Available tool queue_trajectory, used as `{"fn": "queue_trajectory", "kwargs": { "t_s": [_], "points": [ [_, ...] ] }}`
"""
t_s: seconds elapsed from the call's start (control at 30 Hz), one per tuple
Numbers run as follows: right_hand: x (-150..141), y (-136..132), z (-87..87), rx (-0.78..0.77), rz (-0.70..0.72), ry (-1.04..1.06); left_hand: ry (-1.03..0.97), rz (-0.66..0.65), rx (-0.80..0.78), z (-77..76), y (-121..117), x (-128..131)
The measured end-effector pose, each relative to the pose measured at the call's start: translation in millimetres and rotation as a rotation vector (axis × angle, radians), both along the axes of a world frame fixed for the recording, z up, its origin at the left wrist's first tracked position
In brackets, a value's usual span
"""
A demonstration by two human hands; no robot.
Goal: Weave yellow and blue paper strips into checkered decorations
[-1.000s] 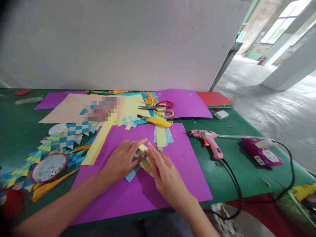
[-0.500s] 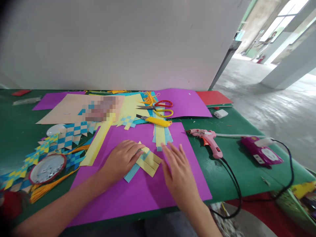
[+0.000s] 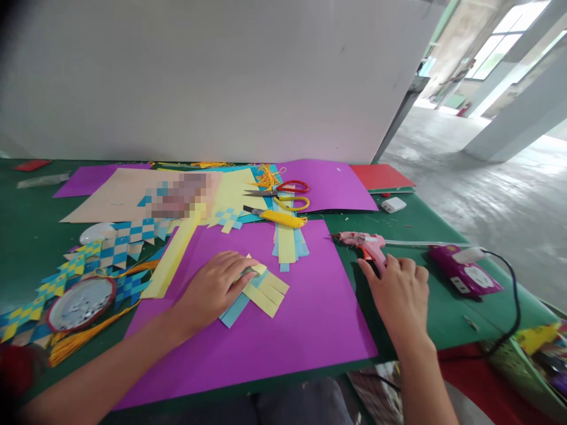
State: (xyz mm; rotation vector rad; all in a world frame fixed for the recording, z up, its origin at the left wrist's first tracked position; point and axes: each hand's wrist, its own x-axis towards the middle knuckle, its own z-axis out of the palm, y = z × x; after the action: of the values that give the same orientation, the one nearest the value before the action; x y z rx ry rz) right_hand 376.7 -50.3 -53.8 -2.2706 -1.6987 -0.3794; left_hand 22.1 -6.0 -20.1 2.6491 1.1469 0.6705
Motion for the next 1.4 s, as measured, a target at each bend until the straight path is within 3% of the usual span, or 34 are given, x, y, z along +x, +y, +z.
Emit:
{"fn": "queue_trajectory", "kwargs": {
  "t_s": [0.13,0.33,0.53,0.7,1.4],
  "points": [
    [-3,10,-0.2,-0.046,-0.081,-0.207,0.012,-0.024,-0.035,0.4,2,-4],
    [-15,8,13.9,0.033,-0.102,-0.038,0.009,-0.024,-0.08,2.2,4,-7],
    [-57,-5,37.6,0.016,0.18,0.067,-0.02,0.008,-0.101,2.6,5,-6],
    [-89,-7,44.5,-0.05,0.309,0.075,-0.026,0.004,-0.104,2.8,5,-7],
    [-108,-3,52.7,-0.035,0.393,-0.065,0.007,0.015,-0.088,2.5,5,-7]
  ]
}}
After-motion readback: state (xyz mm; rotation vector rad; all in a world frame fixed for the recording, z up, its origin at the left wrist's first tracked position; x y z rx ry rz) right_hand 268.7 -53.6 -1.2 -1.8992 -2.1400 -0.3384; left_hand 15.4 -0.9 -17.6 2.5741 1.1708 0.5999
